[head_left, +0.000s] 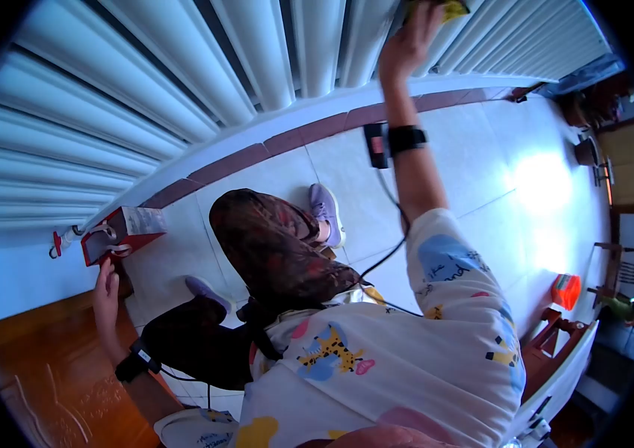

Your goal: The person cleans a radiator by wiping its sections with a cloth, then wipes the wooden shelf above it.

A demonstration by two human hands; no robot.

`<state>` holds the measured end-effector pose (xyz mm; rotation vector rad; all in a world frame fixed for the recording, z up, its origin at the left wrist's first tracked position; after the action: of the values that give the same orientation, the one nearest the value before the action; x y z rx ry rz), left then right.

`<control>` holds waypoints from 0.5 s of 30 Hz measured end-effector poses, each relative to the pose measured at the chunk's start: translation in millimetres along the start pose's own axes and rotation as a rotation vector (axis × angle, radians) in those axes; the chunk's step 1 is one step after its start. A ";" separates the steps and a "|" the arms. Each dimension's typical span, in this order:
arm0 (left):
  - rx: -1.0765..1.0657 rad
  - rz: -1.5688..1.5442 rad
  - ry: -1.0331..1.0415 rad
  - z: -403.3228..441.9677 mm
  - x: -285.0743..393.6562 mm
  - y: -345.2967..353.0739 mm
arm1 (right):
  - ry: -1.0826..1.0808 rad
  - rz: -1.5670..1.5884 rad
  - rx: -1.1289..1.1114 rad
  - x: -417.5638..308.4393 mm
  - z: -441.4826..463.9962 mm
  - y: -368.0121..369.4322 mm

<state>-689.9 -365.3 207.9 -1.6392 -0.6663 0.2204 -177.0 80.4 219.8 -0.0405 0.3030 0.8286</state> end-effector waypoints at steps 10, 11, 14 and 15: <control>-0.053 0.108 0.143 -22.7 96.0 -43.6 | 1.533 0.173 -0.257 37.5 -267.8 -58.4; -0.038 0.110 0.147 -25.9 97.0 -47.4 | 1.854 0.431 0.110 46.6 -285.2 -59.9; -0.006 0.244 0.176 -35.7 110.6 -59.1 | 1.318 0.817 0.287 5.3 -185.4 -68.8; -0.011 0.254 0.175 -36.9 121.9 -63.9 | 1.108 0.848 0.277 -13.2 -145.6 -65.3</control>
<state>-591.2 -328.3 303.8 -1.7296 -0.3262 0.2533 -174.0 4.3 78.9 -0.1154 1.5514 1.5455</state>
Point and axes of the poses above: each hand's wrist, its own z-axis towards the middle knuckle, its own y-axis out of the palm, x = y × z, the point moved 3 cm from there along z, towards the middle knuckle, and after that the axes turned 10 degrees about z, right-handed, at the moved point
